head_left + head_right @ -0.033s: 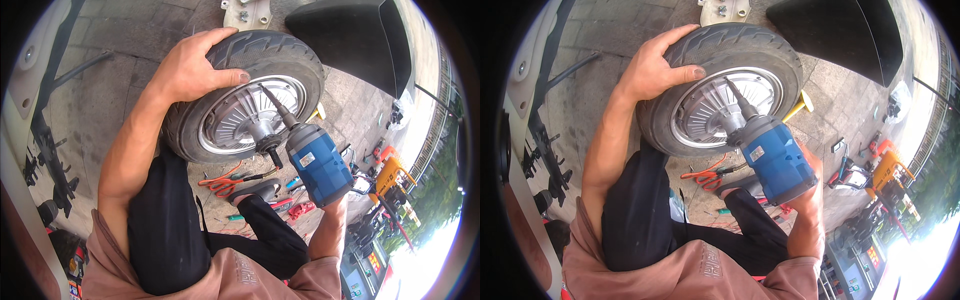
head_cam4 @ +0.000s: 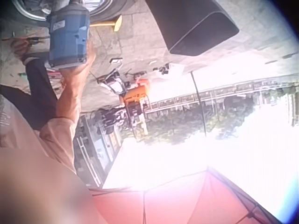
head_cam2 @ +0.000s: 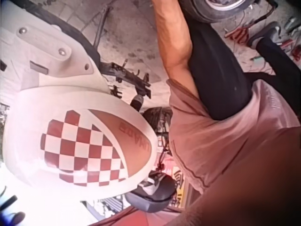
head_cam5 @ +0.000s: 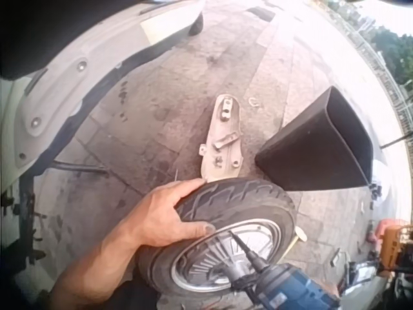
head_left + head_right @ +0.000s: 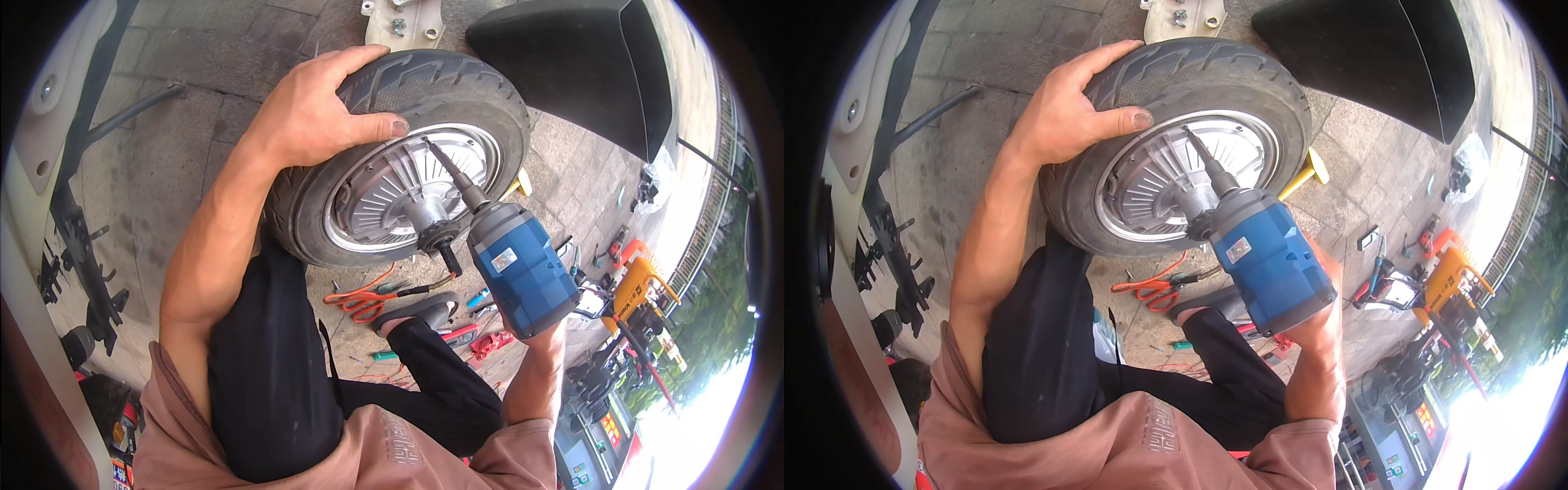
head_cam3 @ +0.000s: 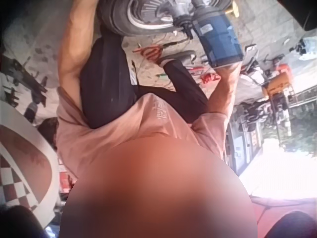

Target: The person uses a corded impact wrench to repeatedly tighten bolts on a motorcycle wheel hub. They hold the wheel with one hand and operate the tool with the other, rotating the wheel to access different bolt positions.

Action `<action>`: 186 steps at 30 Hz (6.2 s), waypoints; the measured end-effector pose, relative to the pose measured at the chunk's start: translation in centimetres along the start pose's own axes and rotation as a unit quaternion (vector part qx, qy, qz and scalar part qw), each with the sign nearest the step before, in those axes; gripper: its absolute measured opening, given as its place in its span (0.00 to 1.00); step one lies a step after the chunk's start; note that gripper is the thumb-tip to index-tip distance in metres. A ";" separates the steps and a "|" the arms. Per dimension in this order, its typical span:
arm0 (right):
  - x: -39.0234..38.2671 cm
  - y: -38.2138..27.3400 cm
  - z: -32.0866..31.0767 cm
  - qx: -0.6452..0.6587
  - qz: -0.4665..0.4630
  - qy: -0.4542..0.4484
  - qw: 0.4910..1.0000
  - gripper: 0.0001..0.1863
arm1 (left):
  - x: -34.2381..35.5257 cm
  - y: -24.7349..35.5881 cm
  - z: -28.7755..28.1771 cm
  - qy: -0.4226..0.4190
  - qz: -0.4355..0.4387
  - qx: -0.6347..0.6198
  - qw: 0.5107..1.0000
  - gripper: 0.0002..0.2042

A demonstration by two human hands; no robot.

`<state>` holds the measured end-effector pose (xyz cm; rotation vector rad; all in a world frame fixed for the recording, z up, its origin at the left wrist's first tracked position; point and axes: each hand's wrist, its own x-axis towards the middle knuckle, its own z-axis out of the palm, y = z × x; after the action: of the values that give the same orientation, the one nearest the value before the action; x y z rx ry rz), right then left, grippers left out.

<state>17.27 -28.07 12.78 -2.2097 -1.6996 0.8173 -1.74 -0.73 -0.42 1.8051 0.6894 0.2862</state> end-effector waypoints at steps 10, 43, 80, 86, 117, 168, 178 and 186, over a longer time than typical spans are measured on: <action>0.1 -0.7 0.0 0.088 0.052 0.039 0.994 0.27 | 0.1 0.0 -0.1 0.001 -0.004 -0.014 1.000 0.41; 0.5 0.2 -0.6 0.110 0.078 -0.025 0.991 0.35 | 0.1 0.2 -0.1 -0.006 -0.020 -0.031 0.999 0.40; -3.8 5.6 1.2 0.158 0.125 0.099 0.974 0.10 | 0.2 -0.1 0.1 -0.006 -0.029 -0.062 0.998 0.42; -3.5 4.3 1.1 0.101 0.082 0.051 0.990 0.18 | 0.2 -0.2 0.1 -0.008 -0.027 -0.059 0.998 0.42; 0.0 6.5 -3.0 0.063 0.006 0.029 0.998 0.25 | 0.4 -0.3 0.0 -0.016 -0.029 -0.058 0.998 0.44; -5.9 7.2 -3.2 0.100 0.118 0.062 0.986 0.28 | 0.2 -0.1 0.0 -0.019 -0.035 -0.069 0.997 0.41; -10.5 9.6 3.7 0.249 0.258 0.144 0.922 0.12 | -0.1 -0.2 -0.4 -0.035 -0.049 -0.036 0.998 0.45; -12.5 12.7 6.3 0.158 0.069 0.140 0.975 0.15 | -1.1 -1.6 -1.3 -0.004 -0.047 0.032 0.998 0.50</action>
<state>21.95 -44.60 4.81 -2.1200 -1.2061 0.7091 -3.81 0.02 -1.33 1.8272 0.7831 0.1967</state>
